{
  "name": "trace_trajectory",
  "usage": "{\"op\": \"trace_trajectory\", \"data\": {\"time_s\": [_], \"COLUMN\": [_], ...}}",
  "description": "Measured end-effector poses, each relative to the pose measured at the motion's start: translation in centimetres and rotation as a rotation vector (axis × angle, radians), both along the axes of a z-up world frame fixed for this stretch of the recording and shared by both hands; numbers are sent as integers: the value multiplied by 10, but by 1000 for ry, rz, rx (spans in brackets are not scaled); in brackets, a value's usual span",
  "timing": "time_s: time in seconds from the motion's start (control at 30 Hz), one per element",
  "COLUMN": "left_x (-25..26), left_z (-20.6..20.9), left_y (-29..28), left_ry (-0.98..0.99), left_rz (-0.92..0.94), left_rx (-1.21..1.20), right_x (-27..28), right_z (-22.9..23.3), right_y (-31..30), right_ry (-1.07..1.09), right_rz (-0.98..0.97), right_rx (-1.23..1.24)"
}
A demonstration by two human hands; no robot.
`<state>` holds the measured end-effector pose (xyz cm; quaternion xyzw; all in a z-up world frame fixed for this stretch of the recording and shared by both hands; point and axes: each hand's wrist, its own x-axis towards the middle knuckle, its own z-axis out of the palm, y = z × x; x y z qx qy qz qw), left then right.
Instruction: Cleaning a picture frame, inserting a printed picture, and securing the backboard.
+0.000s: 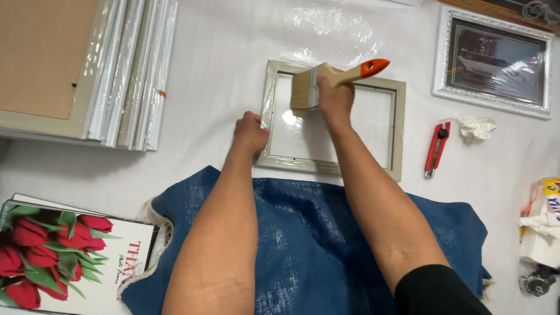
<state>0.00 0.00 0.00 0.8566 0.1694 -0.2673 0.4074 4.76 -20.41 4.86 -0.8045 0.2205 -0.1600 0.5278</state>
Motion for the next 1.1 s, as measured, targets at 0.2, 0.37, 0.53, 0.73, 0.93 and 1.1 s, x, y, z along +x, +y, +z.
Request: {"op": "trace_trajectory", "data": {"time_s": [0.2,0.37,0.53,0.73,0.93,1.1], "left_x": [1,0,0,-1,-15,-2], "left_z": [-7,-17,-14,11,41,-12], "left_y": [-2,-1,3,-3,-6,5], "left_ry": [-27,-41,-55,-58,48,-62], "left_rz": [15,20,54,41,120,73], "left_rx": [4,-4,-33,-31,-90,-4], "right_x": [-23,-44,-52,-58,-59,-61], "right_z": [10,31,49,87,57,33], "right_y": [-144,-199,-188,-167,-168,-182], "right_ry": [-1,105,155,-73,31,467], "right_rz": [-96,-104,-53,99,214,112], "right_rx": [-231,-336,-400,-609,-619,-657]}}
